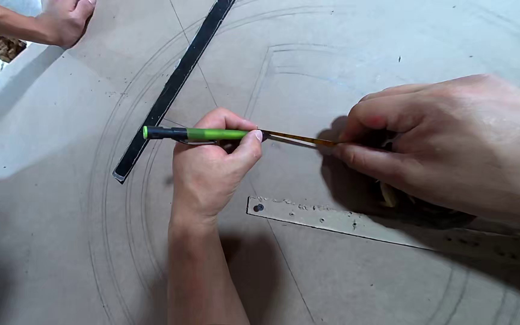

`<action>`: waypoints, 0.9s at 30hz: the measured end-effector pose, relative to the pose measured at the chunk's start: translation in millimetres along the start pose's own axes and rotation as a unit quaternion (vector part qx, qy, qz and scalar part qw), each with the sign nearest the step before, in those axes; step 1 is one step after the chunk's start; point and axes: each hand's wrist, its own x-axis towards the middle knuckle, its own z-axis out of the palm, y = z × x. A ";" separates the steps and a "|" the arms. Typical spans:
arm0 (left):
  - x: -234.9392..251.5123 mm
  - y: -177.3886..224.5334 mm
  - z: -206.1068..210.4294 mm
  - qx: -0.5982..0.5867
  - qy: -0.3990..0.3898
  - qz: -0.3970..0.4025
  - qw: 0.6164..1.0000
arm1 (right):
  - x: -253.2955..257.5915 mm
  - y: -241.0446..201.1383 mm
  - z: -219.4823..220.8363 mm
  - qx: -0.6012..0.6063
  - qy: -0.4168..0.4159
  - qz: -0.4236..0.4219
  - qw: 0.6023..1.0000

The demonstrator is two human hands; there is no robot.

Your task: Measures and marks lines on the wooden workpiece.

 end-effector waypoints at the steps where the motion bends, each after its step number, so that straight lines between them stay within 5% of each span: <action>1: -0.2 0.0 0.3 -0.006 0.000 0.000 1.000 | 7.3 51.6 13.9 -0.036 0.050 -0.123 0.990; 3: -0.2 0.2 0.7 -0.008 0.002 0.000 1.000 | 13.9 79.0 23.7 -0.032 0.093 -0.191 0.977; 6: 0.0 1.2 0.7 0.006 0.001 -0.003 1.000 | 1.7 -21.4 -2.7 -0.019 -0.005 0.078 0.997; 8: -0.4 0.6 0.9 0.005 0.005 -0.004 1.000 | 6.4 45.9 12.2 -0.038 0.049 -0.115 0.991; 10: -0.4 0.1 1.0 0.003 0.007 -0.002 1.000 | 16.2 90.1 25.3 -0.028 0.089 -0.209 0.973; 20: -0.8 1.1 1.5 0.012 0.008 -0.002 1.000 | 16.3 90.8 23.3 -0.034 0.083 -0.209 0.974; 22: -1.0 1.5 1.8 0.013 0.009 -0.003 1.000 | 13.2 77.0 19.6 -0.051 0.063 -0.158 0.984; 24: -0.8 2.1 1.9 0.020 0.006 -0.004 1.000 | 10.2 27.4 4.0 -0.048 -0.034 0.050 0.997; 27: -0.6 0.6 1.2 -0.006 0.008 0.002 1.000 | 16.0 90.2 23.5 -0.033 0.084 -0.200 0.976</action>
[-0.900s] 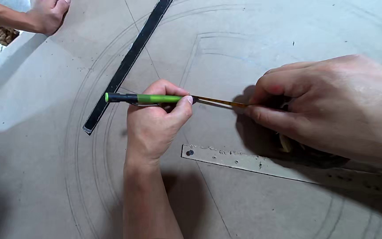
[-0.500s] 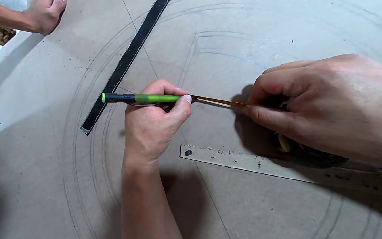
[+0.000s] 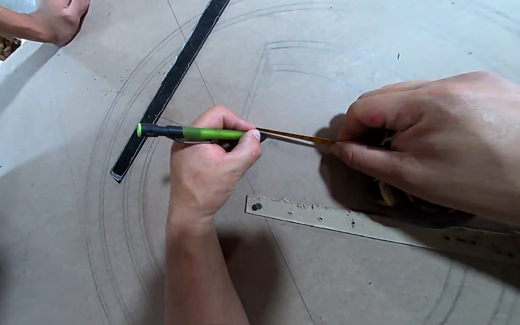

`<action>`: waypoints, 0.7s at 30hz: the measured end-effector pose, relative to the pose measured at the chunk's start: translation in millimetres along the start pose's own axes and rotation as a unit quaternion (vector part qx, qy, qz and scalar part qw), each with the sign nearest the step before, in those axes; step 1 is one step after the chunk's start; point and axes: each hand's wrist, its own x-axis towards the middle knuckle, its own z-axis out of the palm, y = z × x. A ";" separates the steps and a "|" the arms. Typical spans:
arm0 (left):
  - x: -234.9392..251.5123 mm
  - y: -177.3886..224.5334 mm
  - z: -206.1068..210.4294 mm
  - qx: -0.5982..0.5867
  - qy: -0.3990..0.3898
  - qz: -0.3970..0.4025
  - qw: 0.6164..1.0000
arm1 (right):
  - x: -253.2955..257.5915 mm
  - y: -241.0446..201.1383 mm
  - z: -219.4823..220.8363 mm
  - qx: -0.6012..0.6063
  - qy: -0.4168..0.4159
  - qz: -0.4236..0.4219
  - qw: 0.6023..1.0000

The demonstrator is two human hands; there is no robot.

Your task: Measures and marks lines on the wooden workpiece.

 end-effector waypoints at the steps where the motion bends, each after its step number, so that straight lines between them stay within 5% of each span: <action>1: -0.2 -2.6 -2.9 -0.040 0.008 0.008 0.999 | -1.5 4.2 1.1 0.005 0.003 -0.013 1.000; 4: 1.9 -11.8 -16.1 -0.181 0.125 0.028 0.975 | -2.8 6.3 2.6 0.010 0.000 -0.012 1.000; 8: 8.4 -12.3 -19.2 -0.179 0.301 -0.026 0.936 | -4.6 9.4 5.4 0.016 -0.015 0.012 1.000; 21: 13.2 -10.9 -14.1 -0.115 0.302 -0.019 0.946 | -2.5 -5.0 -3.9 0.039 -0.058 0.068 0.995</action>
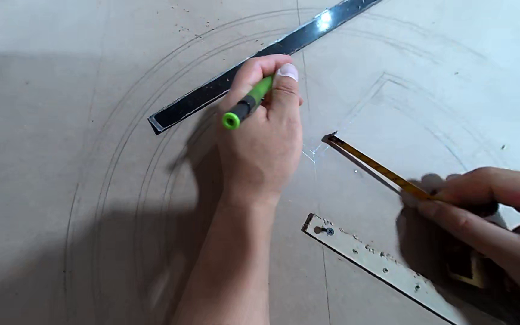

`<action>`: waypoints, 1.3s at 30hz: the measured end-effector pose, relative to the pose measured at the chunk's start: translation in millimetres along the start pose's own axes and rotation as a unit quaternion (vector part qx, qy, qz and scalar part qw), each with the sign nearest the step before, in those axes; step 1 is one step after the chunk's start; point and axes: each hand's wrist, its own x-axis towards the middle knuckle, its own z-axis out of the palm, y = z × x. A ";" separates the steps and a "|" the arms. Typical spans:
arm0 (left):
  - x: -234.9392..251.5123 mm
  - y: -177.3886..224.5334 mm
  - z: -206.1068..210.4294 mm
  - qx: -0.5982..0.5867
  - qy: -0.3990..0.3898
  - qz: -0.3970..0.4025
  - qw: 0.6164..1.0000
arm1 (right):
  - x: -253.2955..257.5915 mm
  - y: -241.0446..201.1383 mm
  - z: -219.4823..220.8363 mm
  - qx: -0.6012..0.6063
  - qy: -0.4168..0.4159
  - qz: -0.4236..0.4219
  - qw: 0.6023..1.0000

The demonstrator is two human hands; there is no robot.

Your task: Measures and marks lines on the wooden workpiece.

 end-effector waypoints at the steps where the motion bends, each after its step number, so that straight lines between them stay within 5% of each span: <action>1: 0.3 0.1 -0.6 0.002 -0.001 -0.001 1.000 | 0.5 0.5 -0.1 0.004 -0.001 -0.002 1.000; 19: 0.0 1.7 -2.7 0.023 -0.037 -0.004 0.999 | -3.0 0.1 0.4 0.007 0.000 0.010 1.000; 22: -0.6 5.8 -13.9 -0.018 -0.164 -0.003 0.986 | -4.2 5.2 2.4 -0.014 0.022 -0.001 1.000; 26: -6.6 15.7 -16.1 0.080 -0.329 -0.035 0.940 | -2.6 -0.8 4.5 -0.054 0.065 -0.027 0.996; 32: -17.6 19.7 -0.2 0.197 -0.308 -0.021 0.930 | -1.1 -9.5 3.3 -0.082 0.081 -0.026 0.993; 39: -20.6 16.1 3.8 0.155 -0.290 -0.028 0.944 | -0.6 -9.1 2.9 -0.080 0.078 -0.033 0.993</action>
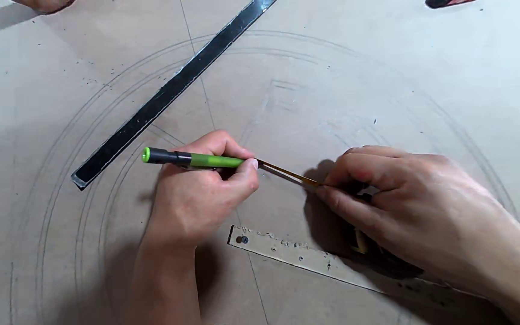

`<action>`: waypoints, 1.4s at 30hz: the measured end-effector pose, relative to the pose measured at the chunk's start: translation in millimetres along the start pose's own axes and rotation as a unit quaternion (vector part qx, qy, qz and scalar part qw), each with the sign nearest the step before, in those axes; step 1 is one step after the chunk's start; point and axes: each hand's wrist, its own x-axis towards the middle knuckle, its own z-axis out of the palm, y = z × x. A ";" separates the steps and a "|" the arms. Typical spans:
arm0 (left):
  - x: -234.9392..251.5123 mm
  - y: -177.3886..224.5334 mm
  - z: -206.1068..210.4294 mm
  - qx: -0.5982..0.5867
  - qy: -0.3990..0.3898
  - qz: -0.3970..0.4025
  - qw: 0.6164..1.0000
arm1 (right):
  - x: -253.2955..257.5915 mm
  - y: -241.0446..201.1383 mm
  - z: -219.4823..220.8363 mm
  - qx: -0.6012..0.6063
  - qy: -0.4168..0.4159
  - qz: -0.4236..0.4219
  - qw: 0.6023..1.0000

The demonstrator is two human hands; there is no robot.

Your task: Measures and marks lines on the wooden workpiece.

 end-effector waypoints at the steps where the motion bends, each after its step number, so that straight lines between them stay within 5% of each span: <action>1: 0.1 -0.2 0.3 -0.002 0.002 0.002 1.000 | -0.1 0.0 -0.1 0.000 -0.001 0.001 1.000; 25: -0.5 -1.1 -1.0 0.040 -0.012 0.004 0.999 | -0.3 -2.8 -1.6 0.012 -0.007 -0.001 1.000; 29: 2.0 -16.0 -6.0 -0.103 0.051 0.043 0.992 | 0.1 6.0 -4.9 0.033 -0.034 -0.015 0.999; 33: 10.8 -26.3 -20.9 -0.167 0.166 0.065 0.970 | 6.6 20.3 -4.3 0.072 -0.050 -0.062 0.994; 42: 1.9 -20.2 -38.6 0.006 0.050 -0.011 0.999 | 137.8 9.3 -6.3 -0.050 -0.113 -0.283 0.951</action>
